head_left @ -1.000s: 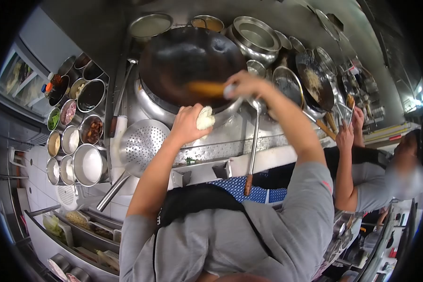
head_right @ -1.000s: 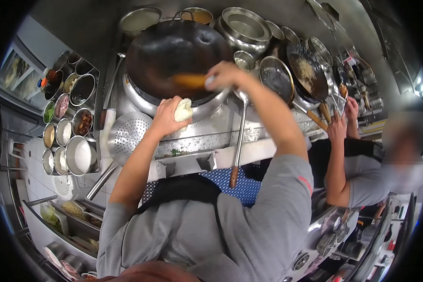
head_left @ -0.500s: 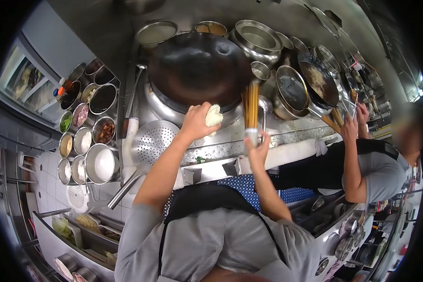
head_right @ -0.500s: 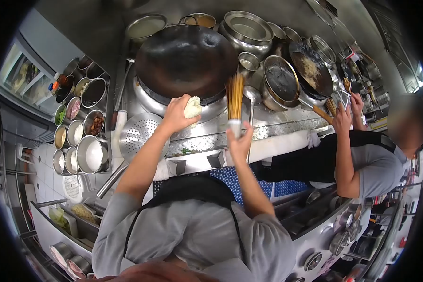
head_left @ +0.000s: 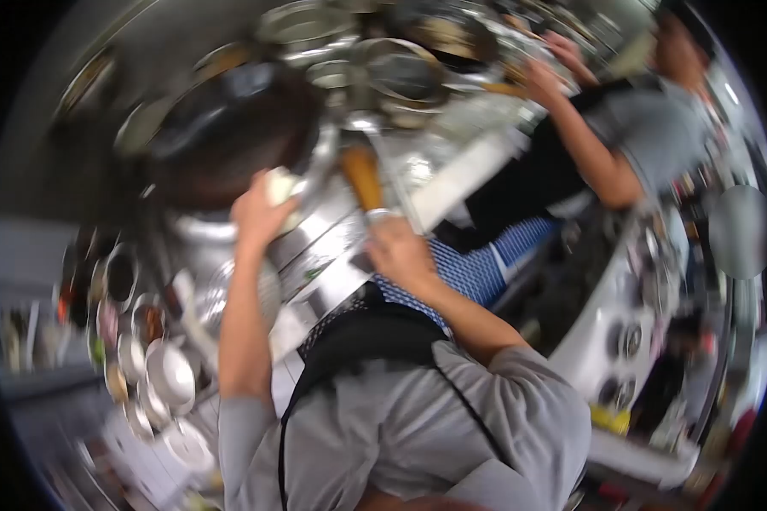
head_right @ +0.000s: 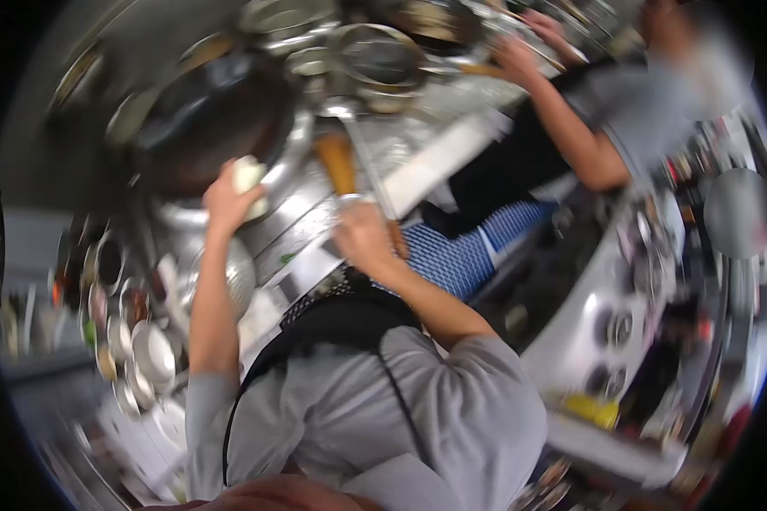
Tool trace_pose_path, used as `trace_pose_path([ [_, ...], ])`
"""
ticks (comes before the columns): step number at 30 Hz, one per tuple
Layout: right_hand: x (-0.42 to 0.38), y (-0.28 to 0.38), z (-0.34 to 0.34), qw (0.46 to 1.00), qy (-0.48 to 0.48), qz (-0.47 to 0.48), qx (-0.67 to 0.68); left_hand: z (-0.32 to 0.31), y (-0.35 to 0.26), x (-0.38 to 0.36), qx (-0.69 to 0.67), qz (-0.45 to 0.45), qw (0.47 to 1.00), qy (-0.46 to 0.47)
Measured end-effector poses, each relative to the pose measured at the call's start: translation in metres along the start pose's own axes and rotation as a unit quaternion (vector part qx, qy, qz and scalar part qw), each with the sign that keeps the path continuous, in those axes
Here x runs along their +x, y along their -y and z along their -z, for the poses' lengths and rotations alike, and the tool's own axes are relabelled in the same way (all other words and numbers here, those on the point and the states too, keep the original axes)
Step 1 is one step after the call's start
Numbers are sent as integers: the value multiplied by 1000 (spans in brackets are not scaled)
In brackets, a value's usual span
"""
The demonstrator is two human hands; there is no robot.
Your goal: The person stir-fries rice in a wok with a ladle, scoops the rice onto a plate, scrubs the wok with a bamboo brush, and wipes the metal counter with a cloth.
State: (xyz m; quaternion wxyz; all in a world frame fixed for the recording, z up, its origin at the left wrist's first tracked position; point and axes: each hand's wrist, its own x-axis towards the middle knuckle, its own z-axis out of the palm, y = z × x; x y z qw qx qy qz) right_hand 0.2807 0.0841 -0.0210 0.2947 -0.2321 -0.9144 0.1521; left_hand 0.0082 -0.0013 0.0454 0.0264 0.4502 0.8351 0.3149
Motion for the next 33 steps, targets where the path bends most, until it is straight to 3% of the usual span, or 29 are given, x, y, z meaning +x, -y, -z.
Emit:
trace_pose_path([
  [1,-11,-1,-9,997,7,64,38,1,0,-2,-7,3,1000,15],
  [2,-18,19,-5,994,99,41,-24,-4,4,-2,-16,-4,1000,10],
  [3,-29,29,-4,978,188,-13,90,-6,4,-2,-25,-18,1000,1],
  [4,-41,32,-17,942,313,-77,88,-9,6,-1,-25,-3,1000,6],
  [5,-56,33,-31,922,356,-132,77,-4,-2,-2,17,5,1000,11],
  [7,-88,20,-62,897,388,-185,102,-7,-1,-3,-8,-45,999,-2],
  [9,-82,24,-63,765,412,-457,189,-8,7,-1,-6,-76,997,25],
  [10,-92,23,-78,773,303,-510,224,-9,11,-1,-12,-114,993,25],
  [13,-102,25,-103,737,277,-489,375,-7,8,-4,13,-163,986,23],
  [14,-110,29,-103,753,262,-487,358,-9,11,-2,30,-164,986,26],
  [17,-129,-3,-142,864,296,-358,192,-9,8,-6,59,-173,983,1],
  [18,-122,10,-114,858,304,-377,169,-10,10,-5,63,-172,983,2],
  [22,-130,11,-110,942,213,-250,63,-8,8,-7,54,-185,981,-5],
  [25,-121,19,-82,880,293,-348,136,-9,10,-7,47,-187,981,-4],
  [29,-158,-5,-83,901,300,-291,117,-9,19,-4,9,-185,982,22],
  [33,-185,-27,-43,897,316,-294,94,-11,24,-1,9,-177,984,28],
])
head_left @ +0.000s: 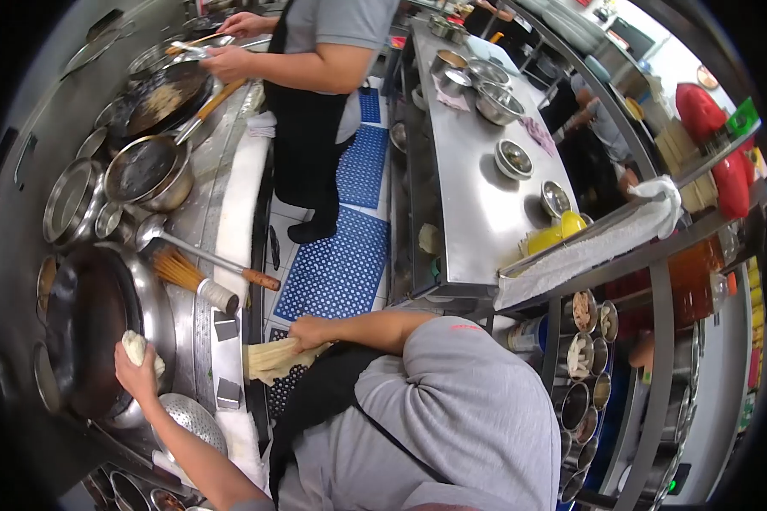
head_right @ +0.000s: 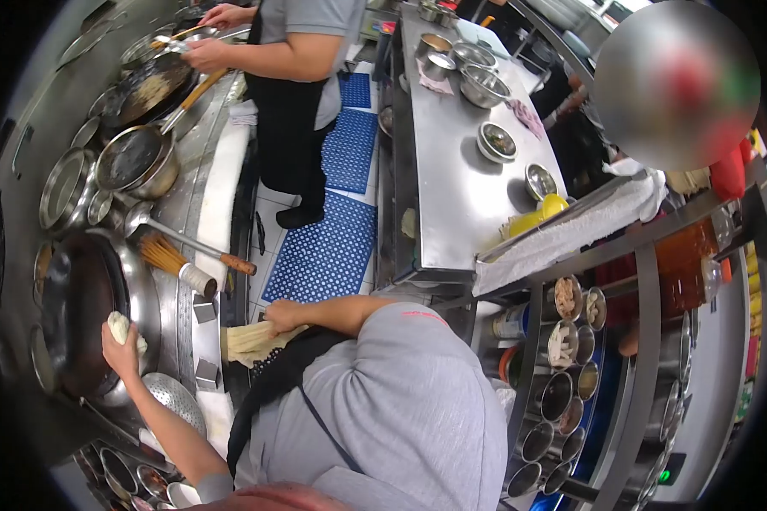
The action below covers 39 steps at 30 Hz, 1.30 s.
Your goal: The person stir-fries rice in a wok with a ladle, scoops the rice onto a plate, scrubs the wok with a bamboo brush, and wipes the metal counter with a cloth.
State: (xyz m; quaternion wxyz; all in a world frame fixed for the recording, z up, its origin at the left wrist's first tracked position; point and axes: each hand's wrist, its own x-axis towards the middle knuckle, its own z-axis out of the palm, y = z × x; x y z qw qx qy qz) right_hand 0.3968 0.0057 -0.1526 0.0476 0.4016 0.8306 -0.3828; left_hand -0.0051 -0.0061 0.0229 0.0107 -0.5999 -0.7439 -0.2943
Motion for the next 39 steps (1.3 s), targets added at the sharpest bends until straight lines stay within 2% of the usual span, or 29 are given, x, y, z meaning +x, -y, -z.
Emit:
trace_pose_path([
  [4,-19,-48,1,999,20,-8,-41,-6,0,-1,51,-6,999,-18],
  [9,-36,-57,5,999,7,-15,-38,-11,-10,-4,197,5,980,-15],
  [13,-44,-73,0,999,-4,-18,-43,-15,-19,-5,251,68,965,12],
  [16,-46,-92,1,998,11,-31,-56,-23,-16,-13,307,31,951,-35],
  [20,-58,-134,-7,992,42,-96,-68,-27,-10,-13,320,46,946,-23],
  [21,-62,-145,-2,989,84,-104,-58,-28,-12,-11,326,58,944,-14],
  [24,-87,-164,8,981,117,-139,-72,-31,-20,-14,342,62,937,-16],
  [25,-89,-175,2,981,117,-152,-36,-33,-16,-14,353,79,932,-4],
  [33,-103,-211,-12,973,129,-191,-28,-42,-16,-15,373,115,921,-4],
  [36,-100,-220,-14,965,103,-240,-17,-41,-26,-16,368,120,922,-3],
  [39,-105,-224,-11,964,23,-264,16,-40,-32,-19,364,103,926,-2],
])
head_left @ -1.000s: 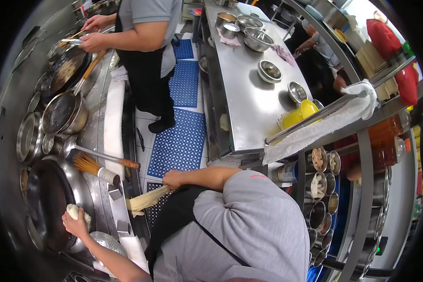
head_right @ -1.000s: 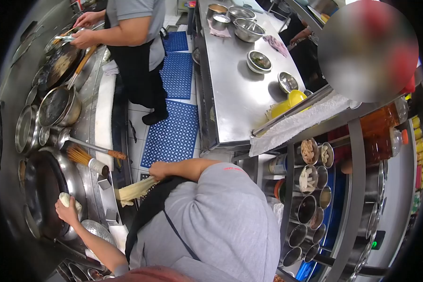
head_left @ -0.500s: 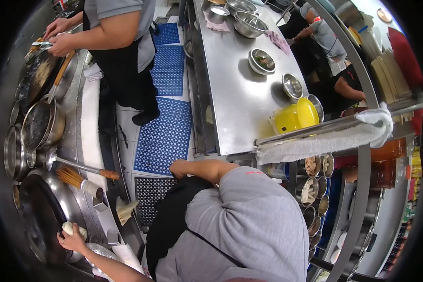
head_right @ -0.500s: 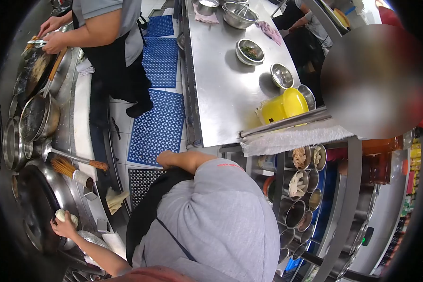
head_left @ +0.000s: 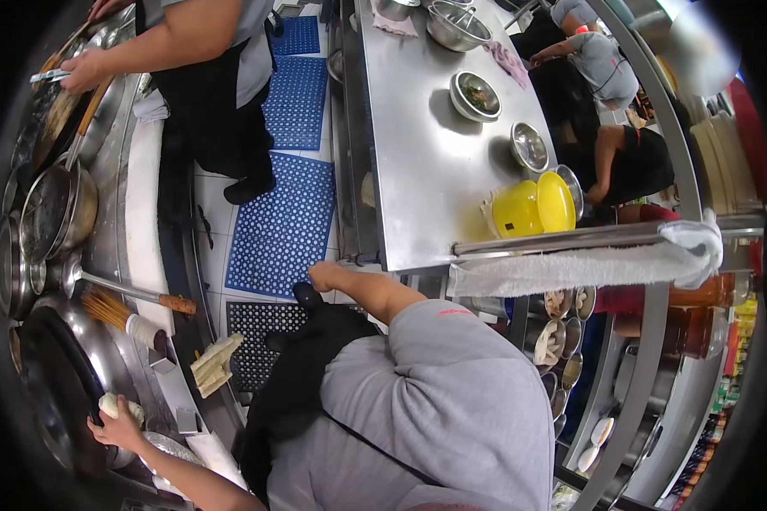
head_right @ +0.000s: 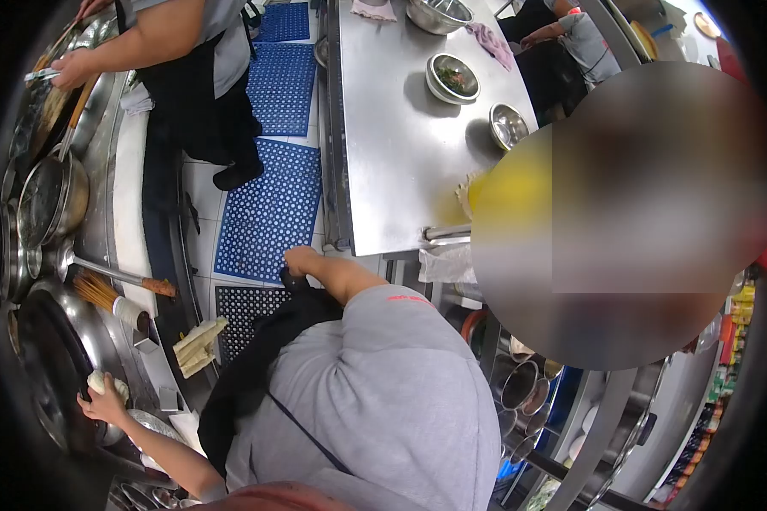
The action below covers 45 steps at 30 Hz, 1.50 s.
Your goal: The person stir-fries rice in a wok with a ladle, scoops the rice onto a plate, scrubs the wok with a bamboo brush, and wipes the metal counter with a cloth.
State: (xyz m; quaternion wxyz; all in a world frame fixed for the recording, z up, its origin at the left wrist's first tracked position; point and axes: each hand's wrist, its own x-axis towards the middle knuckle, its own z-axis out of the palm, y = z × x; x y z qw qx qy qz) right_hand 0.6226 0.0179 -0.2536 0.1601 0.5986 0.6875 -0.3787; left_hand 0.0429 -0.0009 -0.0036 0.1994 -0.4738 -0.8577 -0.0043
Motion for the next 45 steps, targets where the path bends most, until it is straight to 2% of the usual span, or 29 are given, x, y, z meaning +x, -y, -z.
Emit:
trace_pose_path([
  [1,-4,1,4,1000,-23,-14,15,1,-1,-1,0,-7,1000,-5],
  [2,3,-2,-1,997,-6,-56,54,1,-1,-3,0,-13,1000,-9],
  [5,-2,-4,-6,995,-7,-67,67,1,4,-4,6,-26,1000,-4],
  [6,-10,0,-7,994,-39,-75,72,0,5,-6,1,-34,999,-10],
  [9,-18,7,-18,993,-92,-58,52,1,8,-12,-80,-70,993,-60],
  [11,-20,12,-20,996,-69,-47,38,-5,20,-12,-109,-91,989,-50],
  [13,-18,18,-23,998,-68,-10,5,-16,22,-13,-180,-120,967,-132],
  [14,-2,18,-33,998,-59,3,-18,-8,16,-18,-220,-101,967,-74],
  [15,-9,27,-25,996,-83,-2,27,-1,12,-22,-250,-97,960,-82],
  [16,4,29,-29,997,-65,-10,26,0,13,-26,-355,-38,934,-6],
  [17,5,40,-28,996,-83,-15,42,16,9,-26,-298,-58,951,-60],
  [18,7,52,-21,998,-50,-10,43,23,13,-22,-291,-66,950,-94],
  [19,15,55,-26,996,-84,4,26,31,11,-20,-271,-73,954,-104],
  [21,9,68,-24,991,-122,16,42,38,13,-19,-255,-51,963,-78],
  [23,21,64,-29,993,-109,50,0,47,15,-22,-284,-41,956,-61],
  [25,39,65,-32,999,-38,35,-1,43,16,-22,-260,-39,963,-53],
  [26,37,71,-25,998,-14,8,57,43,17,-25,-272,-27,961,-41],
  [29,74,78,-16,975,12,6,221,48,17,-25,-295,-7,955,-17],
  [30,71,96,-3,939,11,-40,341,50,16,-27,-295,-3,955,-11],
  [31,63,119,17,916,17,-52,398,51,15,-25,-296,-3,955,-6],
  [34,51,176,59,832,-77,-6,550,52,11,-23,-284,6,959,-6],
  [35,44,196,72,819,-110,40,561,52,11,-21,-281,10,960,-7],
  [36,39,215,83,816,-130,75,559,50,10,-19,-295,4,955,-15],
  [39,59,250,97,852,-157,188,463,48,11,-14,-290,12,957,-4],
  [40,55,269,98,842,-243,256,407,55,9,-13,-265,31,964,9],
  [42,67,279,105,902,-236,246,263,61,10,-13,-249,33,968,20],
  [44,52,302,124,919,-277,269,76,61,13,-13,-230,28,972,26],
  [45,29,314,133,933,-197,241,179,59,16,-13,-220,20,975,26],
])
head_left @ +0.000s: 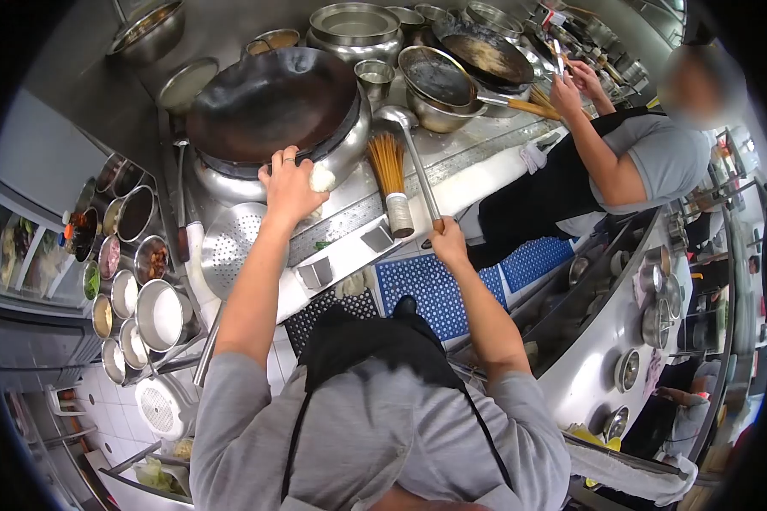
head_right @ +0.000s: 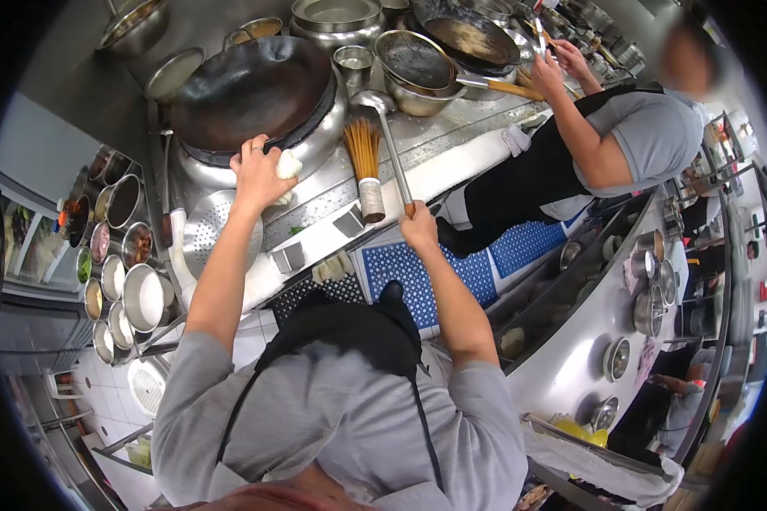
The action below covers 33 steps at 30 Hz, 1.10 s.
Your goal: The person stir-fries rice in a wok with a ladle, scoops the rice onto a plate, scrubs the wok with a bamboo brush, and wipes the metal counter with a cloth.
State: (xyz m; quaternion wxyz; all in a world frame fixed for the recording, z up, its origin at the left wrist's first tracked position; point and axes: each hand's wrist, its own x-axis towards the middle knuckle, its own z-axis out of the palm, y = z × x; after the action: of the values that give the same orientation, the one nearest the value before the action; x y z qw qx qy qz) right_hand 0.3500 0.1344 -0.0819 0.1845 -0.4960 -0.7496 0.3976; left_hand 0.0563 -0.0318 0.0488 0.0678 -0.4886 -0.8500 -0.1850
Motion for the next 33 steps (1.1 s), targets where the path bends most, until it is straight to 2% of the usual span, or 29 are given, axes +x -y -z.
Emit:
trace_pose_path([
  [2,-16,41,15,964,92,-126,214,-1,7,7,19,-12,1000,-9],
  [3,-31,57,12,954,81,-143,251,-4,12,8,26,-17,999,-12],
  [5,-49,76,7,966,113,-114,204,-17,20,12,16,-52,998,-37],
  [7,-43,52,-8,964,115,-81,225,-44,45,13,8,-114,988,-100],
  [8,-52,60,-12,971,54,-73,222,-41,44,15,5,-117,988,-99],
  [9,-54,59,-12,971,63,-85,213,-27,34,18,60,-128,988,-55],
  [10,-55,47,-26,969,20,-63,239,-15,23,17,70,-106,992,-24],
  [11,-58,43,-20,961,46,-85,260,-18,21,15,120,-117,984,-57],
  [12,-63,45,-11,951,83,-97,281,-7,6,11,139,-92,986,-26],
  [17,-75,43,-13,959,43,-115,257,-13,3,15,152,-70,986,-18],
  [20,-80,31,-8,952,36,-109,283,-17,11,19,157,-81,984,-14],
  [21,-86,33,-8,950,47,-99,291,-25,24,22,158,-109,981,-38],
  [23,-101,35,-3,953,37,-78,290,-26,36,19,91,-114,989,-27],
  [25,-104,21,-7,947,84,-54,306,-46,57,17,36,-175,978,-107],
  [26,-117,40,3,942,62,-109,310,-40,50,13,32,-151,984,-92],
  [27,-121,37,6,940,91,-76,319,-40,48,16,25,-145,986,-76],
  [28,-124,42,9,944,92,-77,306,-20,31,12,6,-101,994,-46],
  [30,-127,52,15,953,98,-55,283,-12,24,12,31,-90,995,-25],
  [32,-130,62,18,954,83,-46,285,-16,25,12,3,-97,993,-65],
  [33,-127,63,15,958,82,-27,272,-13,23,12,1,-78,996,-40],
])
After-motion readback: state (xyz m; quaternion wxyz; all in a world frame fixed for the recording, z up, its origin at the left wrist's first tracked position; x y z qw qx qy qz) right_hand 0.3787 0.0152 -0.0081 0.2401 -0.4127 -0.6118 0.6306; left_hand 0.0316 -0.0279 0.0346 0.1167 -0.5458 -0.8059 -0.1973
